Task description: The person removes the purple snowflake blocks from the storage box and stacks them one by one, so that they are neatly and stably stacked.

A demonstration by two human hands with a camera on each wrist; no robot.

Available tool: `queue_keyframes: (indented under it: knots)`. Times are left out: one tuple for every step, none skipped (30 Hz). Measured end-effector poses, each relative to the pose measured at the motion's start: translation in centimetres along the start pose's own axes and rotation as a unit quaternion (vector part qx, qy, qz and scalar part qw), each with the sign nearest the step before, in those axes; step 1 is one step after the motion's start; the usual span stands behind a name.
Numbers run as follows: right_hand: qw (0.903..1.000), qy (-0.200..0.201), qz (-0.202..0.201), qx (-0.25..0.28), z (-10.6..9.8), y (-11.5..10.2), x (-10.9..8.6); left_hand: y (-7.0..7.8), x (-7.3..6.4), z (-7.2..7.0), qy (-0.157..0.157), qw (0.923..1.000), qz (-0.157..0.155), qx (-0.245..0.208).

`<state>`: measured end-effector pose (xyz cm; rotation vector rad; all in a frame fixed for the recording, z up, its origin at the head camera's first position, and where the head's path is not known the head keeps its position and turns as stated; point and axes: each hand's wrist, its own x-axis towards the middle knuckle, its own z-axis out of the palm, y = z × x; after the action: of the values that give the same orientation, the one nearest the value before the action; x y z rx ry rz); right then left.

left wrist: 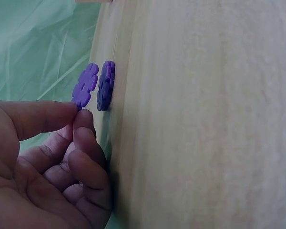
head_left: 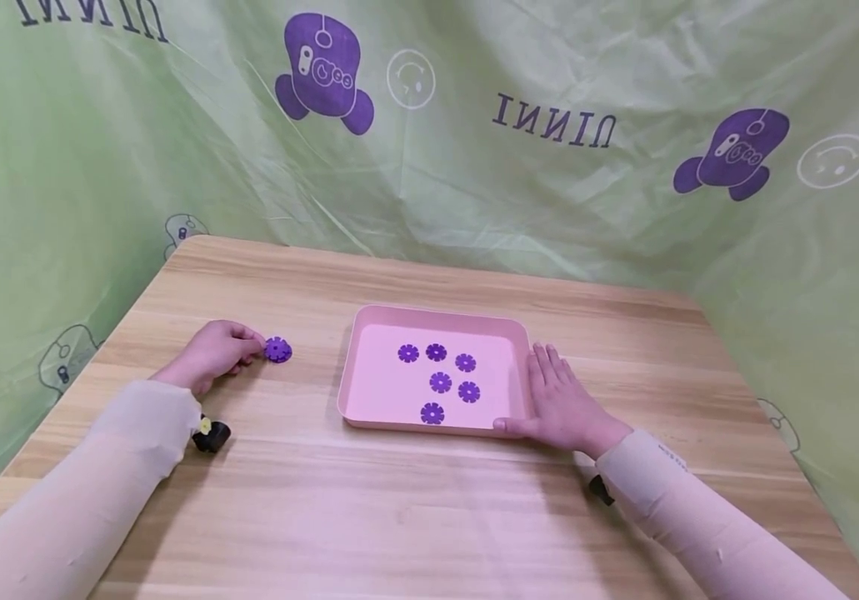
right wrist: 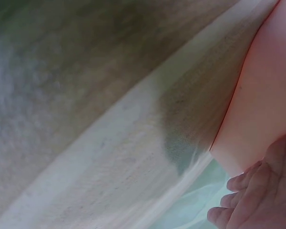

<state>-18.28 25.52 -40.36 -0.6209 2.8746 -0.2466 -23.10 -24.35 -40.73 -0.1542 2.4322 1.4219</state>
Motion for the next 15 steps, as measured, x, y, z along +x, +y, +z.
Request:
queue_keyframes:
  knots:
    - [1.0000,0.000,-0.001,0.000,0.00,0.02,0.01,-0.02,0.02,0.02,0.002,1.0000,0.000,0.002]
    - [1.0000,-0.002,0.000,-0.001,-0.01,0.06,0.03,-0.05,0.07,0.06,0.004,1.0000,0.000,0.003]
    - [1.0000,0.000,-0.001,0.000,-0.04,0.07,0.05,-0.07,0.10,0.08,0.005,1.0000,-0.001,0.005]
    - [1.0000,0.000,-0.001,0.000,-0.07,0.08,0.04,-0.04,0.16,0.13,0.006,1.0000,-0.001,0.007]
    - [1.0000,0.000,-0.001,0.000,-0.12,0.08,0.06,-0.04,0.22,0.16,0.007,0.9999,-0.003,0.009]
    - [1.0000,-0.001,-0.001,-0.001,-0.15,0.10,0.07,-0.04,0.27,0.20,0.008,0.9999,-0.005,0.012]
    - [1.0000,-0.001,-0.001,-0.001,-0.18,0.10,0.10,-0.04,0.31,0.24,0.009,0.9998,-0.007,0.014]
    - [1.0000,-0.001,0.000,-0.001,-0.22,0.10,0.12,-0.05,0.36,0.28,0.010,0.9998,-0.009,0.015]
    - [1.0000,-0.001,0.000,0.000,-0.24,0.08,0.14,-0.08,0.37,0.29,0.011,0.9998,-0.010,0.017]
    - [1.0000,-0.004,0.002,0.001,-0.26,0.05,0.13,-0.12,0.41,0.35,0.012,0.9997,-0.011,0.019]
    - [1.0000,-0.006,0.004,0.003,-0.26,0.03,0.14,-0.15,0.42,0.35,0.012,0.9997,-0.011,0.020]
    - [1.0000,-0.007,0.006,0.004,-0.22,0.03,0.13,-0.15,0.43,0.36,0.012,0.9996,-0.012,0.021]
    - [0.9999,-0.008,0.007,0.005,-0.19,0.01,0.12,-0.14,0.43,0.38,0.012,0.9996,-0.011,0.021]
    - [0.9999,-0.009,0.009,0.007,-0.15,0.00,0.11,-0.13,0.43,0.37,0.012,0.9996,-0.011,0.021]
    - [0.9999,-0.009,0.009,0.009,-0.11,0.00,0.10,-0.11,0.42,0.37,0.012,0.9996,-0.010,0.023]
